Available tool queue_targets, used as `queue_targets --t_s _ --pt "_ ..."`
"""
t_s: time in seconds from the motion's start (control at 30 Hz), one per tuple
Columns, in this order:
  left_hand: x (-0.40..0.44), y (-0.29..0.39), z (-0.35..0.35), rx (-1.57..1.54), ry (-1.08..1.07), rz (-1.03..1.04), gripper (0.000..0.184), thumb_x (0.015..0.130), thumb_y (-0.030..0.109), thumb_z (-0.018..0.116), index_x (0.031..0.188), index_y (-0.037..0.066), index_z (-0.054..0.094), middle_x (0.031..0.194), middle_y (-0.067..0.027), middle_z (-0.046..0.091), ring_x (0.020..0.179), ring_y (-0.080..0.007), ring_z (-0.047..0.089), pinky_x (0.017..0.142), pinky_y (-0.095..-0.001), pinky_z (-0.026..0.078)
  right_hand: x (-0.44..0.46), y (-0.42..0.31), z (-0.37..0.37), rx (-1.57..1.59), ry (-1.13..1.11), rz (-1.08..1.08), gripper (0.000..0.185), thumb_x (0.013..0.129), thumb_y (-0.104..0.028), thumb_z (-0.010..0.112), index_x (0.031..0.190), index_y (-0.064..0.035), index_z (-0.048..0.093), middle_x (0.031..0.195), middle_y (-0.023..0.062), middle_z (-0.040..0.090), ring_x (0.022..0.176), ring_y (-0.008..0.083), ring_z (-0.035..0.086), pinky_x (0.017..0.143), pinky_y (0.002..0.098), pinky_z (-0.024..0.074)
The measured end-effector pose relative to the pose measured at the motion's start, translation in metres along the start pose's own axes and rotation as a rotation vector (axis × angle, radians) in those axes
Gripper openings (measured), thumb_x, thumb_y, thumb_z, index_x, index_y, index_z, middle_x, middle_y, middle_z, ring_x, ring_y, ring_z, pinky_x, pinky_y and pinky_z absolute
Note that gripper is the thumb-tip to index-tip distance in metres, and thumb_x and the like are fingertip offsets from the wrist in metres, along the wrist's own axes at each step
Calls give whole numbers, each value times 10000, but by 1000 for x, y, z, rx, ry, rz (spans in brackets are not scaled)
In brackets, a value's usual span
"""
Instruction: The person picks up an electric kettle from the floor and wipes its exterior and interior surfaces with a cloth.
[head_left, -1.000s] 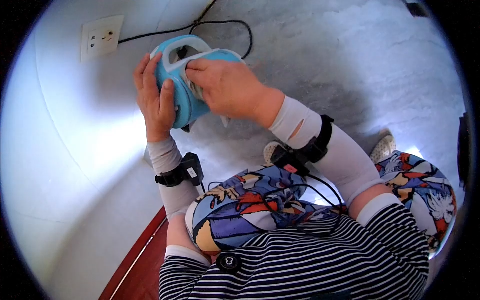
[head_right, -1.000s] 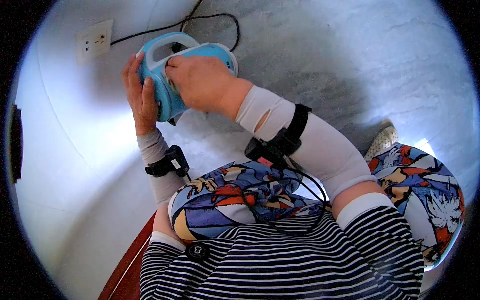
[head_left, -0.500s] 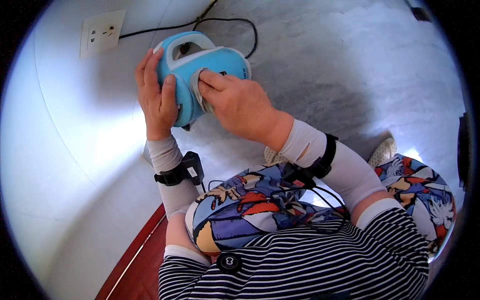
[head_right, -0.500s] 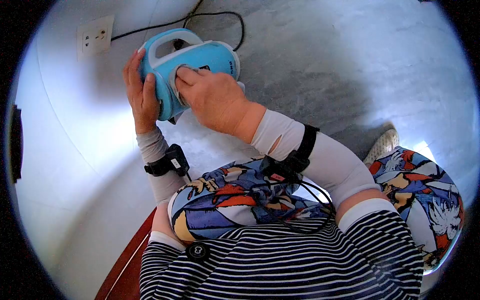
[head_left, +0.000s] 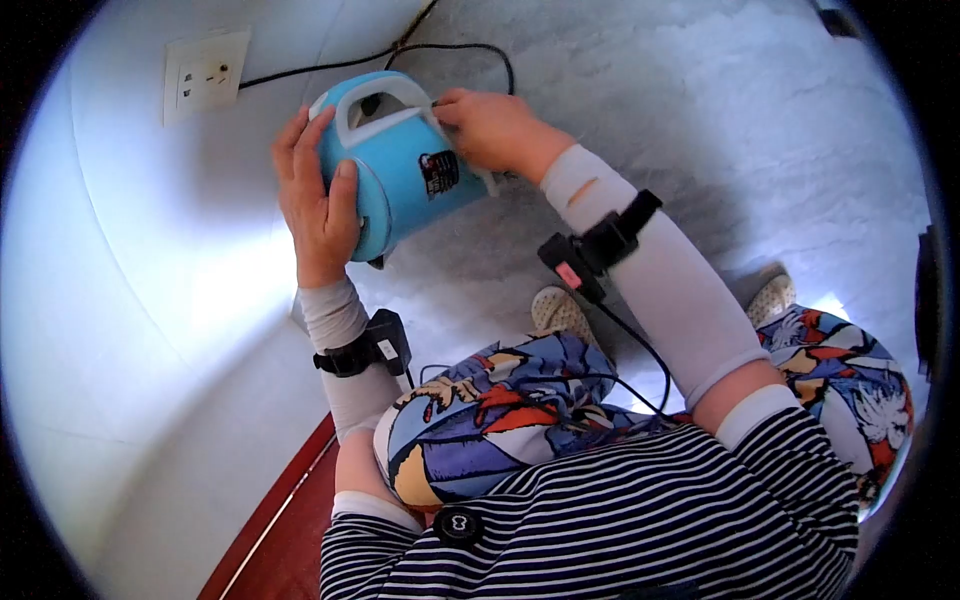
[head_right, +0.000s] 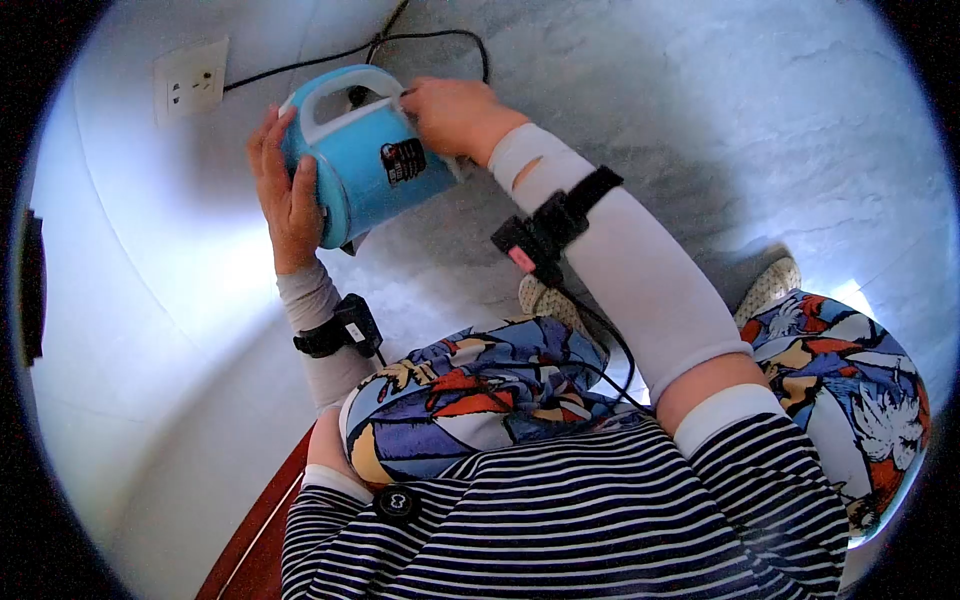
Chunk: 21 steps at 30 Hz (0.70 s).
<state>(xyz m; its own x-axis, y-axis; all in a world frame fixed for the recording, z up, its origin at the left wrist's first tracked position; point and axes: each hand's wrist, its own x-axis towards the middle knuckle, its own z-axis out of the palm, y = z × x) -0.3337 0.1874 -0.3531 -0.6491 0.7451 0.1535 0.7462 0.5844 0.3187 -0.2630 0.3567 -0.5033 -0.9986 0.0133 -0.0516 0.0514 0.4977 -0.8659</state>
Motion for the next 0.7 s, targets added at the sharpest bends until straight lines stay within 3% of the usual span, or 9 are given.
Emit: queue_targets --t_s 0.13,0.17,0.23,0.4,0.6,0.7 --pt "-1 2 0 4 1 -10 481 913 336 510 1339 116 551 1407 -246 435 1278 -407 468 1044 -469 391 19 48 25 2 -55 71 398 868 -100 544 1253 -122 641 1300 94 593 1156 327 588 984 426 471" --pt "-1 1 -1 7 3 6 477 917 336 505 1337 117 553 1403 -250 438 1280 -406 466 1042 -475 391 25 51 26 32 -70 109 359 859 -96 531 1180 -145 684 1215 138 648 1080 363 636 934 458 512" --pt "-1 0 -2 22 8 10 475 920 340 502 1337 119 553 1400 -251 441 1282 -407 465 1032 -474 402 28 57 31 -8 -70 82 363 851 -96 537 1181 -139 682 1200 144 656 1081 360 636 932 459 513" --pt "-1 5 0 11 0 -15 473 923 340 502 1341 124 548 1400 -252 445 1287 -407 462 1008 -464 430 16 20 4 2 -150 106 359 890 -136 544 1232 -91 646 1258 120 618 1137 328 598 979 418 475" --pt "-1 -1 1 22 -19 -31 477 927 345 500 1348 126 543 1412 -257 436 1283 -405 470 1005 -460 432 -3 -38 -23 74 -55 -125 359 837 -94 551 1179 -72 661 1240 127 627 1103 342 609 953 412 495" --pt "-5 -4 0 35 -20 -13 475 929 347 492 1345 127 548 1412 -258 434 1263 -408 490 1004 -462 432 -7 -37 -10 352 210 -372 332 836 -134 536 1134 -95 678 1214 114 632 1084 350 622 938 422 508"
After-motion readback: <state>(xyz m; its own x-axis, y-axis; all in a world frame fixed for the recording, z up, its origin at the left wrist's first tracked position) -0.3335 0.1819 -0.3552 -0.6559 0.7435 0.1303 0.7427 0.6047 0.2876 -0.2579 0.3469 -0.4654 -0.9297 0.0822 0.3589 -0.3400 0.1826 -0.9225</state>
